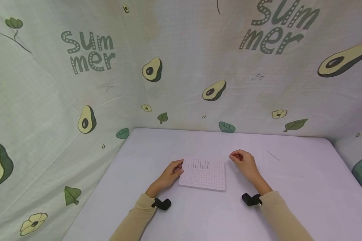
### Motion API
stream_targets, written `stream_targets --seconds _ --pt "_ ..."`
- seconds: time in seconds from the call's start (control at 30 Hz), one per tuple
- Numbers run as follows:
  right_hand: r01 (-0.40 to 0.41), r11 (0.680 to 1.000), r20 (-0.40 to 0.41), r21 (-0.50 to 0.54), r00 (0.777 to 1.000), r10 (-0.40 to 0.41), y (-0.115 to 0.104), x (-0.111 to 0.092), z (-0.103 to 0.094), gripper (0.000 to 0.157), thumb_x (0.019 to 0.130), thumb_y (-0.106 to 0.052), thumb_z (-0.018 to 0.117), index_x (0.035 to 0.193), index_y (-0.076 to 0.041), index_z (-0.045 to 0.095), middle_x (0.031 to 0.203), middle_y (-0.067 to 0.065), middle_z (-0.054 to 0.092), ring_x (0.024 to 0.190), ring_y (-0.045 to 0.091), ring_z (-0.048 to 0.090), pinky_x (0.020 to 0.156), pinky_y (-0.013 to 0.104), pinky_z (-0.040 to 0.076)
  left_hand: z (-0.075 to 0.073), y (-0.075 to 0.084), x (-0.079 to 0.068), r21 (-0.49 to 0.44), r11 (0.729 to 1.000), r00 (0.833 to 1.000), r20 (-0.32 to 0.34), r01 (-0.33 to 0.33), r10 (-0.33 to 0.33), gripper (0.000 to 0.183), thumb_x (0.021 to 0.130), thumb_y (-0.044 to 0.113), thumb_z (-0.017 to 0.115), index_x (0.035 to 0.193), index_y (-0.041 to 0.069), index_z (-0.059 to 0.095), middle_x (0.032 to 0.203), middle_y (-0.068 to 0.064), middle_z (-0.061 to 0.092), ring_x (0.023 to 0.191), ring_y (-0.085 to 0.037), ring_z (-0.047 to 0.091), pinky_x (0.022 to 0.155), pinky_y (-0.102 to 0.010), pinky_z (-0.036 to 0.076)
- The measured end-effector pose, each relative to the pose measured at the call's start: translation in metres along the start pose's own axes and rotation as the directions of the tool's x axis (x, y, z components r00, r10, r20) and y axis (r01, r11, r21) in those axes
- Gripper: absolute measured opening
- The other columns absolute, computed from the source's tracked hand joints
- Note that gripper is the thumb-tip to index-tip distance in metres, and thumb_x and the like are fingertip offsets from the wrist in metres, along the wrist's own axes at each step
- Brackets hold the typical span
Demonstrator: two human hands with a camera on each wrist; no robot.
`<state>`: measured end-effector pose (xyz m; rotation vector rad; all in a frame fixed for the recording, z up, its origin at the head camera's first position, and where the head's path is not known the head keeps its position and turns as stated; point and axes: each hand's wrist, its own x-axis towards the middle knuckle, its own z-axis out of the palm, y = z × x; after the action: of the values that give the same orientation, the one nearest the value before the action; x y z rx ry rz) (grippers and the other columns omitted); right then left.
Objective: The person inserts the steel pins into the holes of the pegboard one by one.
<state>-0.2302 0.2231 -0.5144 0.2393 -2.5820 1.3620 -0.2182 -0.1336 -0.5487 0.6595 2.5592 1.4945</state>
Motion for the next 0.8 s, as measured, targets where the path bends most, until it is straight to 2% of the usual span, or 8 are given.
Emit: stream_targets --seconds 0.27,0.4,0.53,0.8 --pt "-0.039 0.998 -0.103 -0.049 0.994 0.033 0.016 0.004 -0.031 0.024 0.095 -0.015 0.070 0.101 0.008 0.070 0.088 0.017 0.070 0.071 0.004 0.055 0.057 0.015 0.046 -0.001 0.002 -0.002 -0.020 1.000 1.000 0.007 0.009 -0.009 0.051 0.102 0.004 0.054 0.148 -0.008 0.037 0.133 -0.022 0.045 0.120 -0.030 0.050 0.105 -0.034 0.045" --pt "-0.077 0.996 -0.141 -0.051 0.988 0.069 0.029 0.006 -0.047 0.025 0.096 -0.015 0.069 0.102 0.009 0.070 0.088 0.015 0.070 0.070 0.000 0.053 0.056 0.014 0.046 -0.002 0.003 -0.001 -0.012 1.000 1.000 0.001 -0.014 0.014 0.050 0.102 0.003 0.055 0.147 -0.010 0.038 0.132 -0.023 0.046 0.118 -0.032 0.051 0.105 -0.034 0.045" --pt "-0.132 0.991 -0.174 -0.035 0.977 0.124 0.042 0.007 -0.060 0.028 0.095 -0.016 0.070 0.103 0.010 0.070 0.085 0.006 0.070 0.069 -0.005 0.052 0.057 0.012 0.045 -0.002 0.003 0.001 -0.005 1.000 1.000 0.002 -0.030 0.030 0.050 0.101 0.003 0.055 0.146 -0.011 0.038 0.132 -0.024 0.046 0.119 -0.034 0.051 0.105 -0.035 0.045" --pt "-0.183 0.983 -0.206 -0.025 0.963 0.174 0.065 0.005 -0.074 0.032 0.095 -0.020 0.070 0.106 0.010 0.070 0.074 -0.026 0.060 0.067 -0.010 0.051 0.056 0.011 0.044 -0.001 -0.001 0.000 -0.010 1.000 1.000 0.001 -0.012 0.012 0.050 0.101 0.003 0.056 0.147 -0.010 0.039 0.131 -0.023 0.047 0.118 -0.033 0.051 0.104 -0.033 0.046"
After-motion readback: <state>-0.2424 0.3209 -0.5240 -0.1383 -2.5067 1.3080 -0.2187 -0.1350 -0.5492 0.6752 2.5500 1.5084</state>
